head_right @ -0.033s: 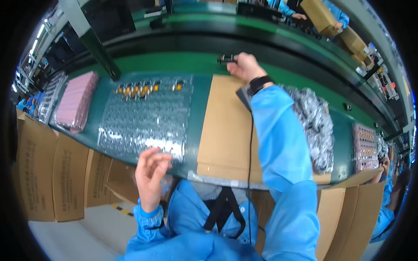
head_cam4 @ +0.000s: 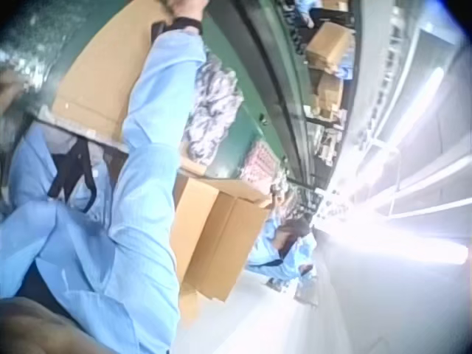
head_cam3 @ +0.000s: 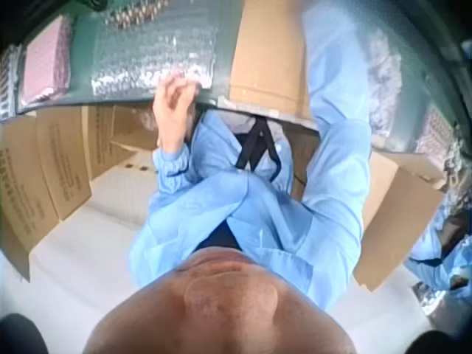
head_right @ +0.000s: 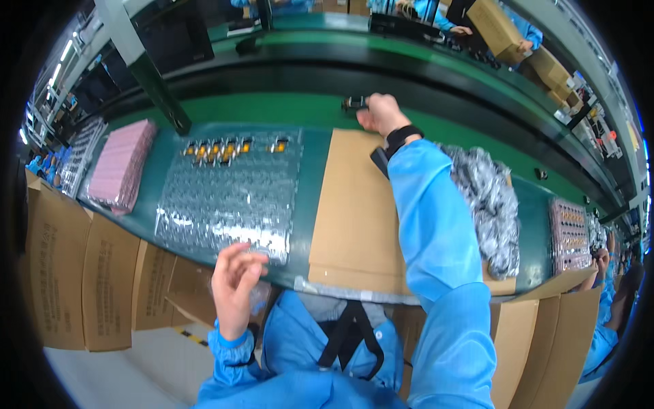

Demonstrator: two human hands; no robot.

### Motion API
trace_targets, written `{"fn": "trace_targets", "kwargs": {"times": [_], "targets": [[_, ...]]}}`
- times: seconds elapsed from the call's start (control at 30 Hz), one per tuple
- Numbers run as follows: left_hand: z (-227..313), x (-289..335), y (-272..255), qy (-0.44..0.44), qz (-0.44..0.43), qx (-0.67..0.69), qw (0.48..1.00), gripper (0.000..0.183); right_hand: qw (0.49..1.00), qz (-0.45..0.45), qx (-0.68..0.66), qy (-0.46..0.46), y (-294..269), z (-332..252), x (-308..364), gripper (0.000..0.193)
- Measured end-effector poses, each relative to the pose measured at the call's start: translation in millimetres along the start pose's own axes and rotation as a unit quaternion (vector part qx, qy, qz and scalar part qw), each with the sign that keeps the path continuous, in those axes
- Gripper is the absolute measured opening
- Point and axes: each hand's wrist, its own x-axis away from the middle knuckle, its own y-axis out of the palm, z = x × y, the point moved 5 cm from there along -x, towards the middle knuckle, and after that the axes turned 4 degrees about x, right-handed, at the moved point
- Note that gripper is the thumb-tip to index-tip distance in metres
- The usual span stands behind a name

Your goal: Manually assemble internal electronic parts into a small plastic housing component.

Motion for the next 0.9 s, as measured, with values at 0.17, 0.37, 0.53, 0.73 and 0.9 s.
{"fn": "trace_targets", "kwargs": {"times": [0.17, 0.37, 0.53, 0.73, 0.9], "targets": [[22, 35, -68, -0.01, 0.121, -0.107, 0.987, 0.03, 0.822, 0.076, 0.533, -0.186, -9, -86, 70, 0.031], [20, 42, -83, -0.021, 0.069, -0.146, 0.987, 0.026, 0.813, -0.029, 0.553, -0.18, -86, -96, 200, 0.029], [-3, 19, -19, -0.037, -0.056, -0.099, 0.993, 0.023, 0.731, 0.011, 0.667, -0.145, -67, 7, 264, 0.023], [47, -28, 1, 0.129, -0.107, -0.206, 0.964, 0.015, 0.641, 0.165, 0.726, -0.186, -74, 61, 288, 0.003], [48, -112, -54, 0.097, -0.01, -0.357, 0.929, 0.021, 0.651, 0.131, 0.696, -0.273, -53, 22, 304, 0.002]]}}
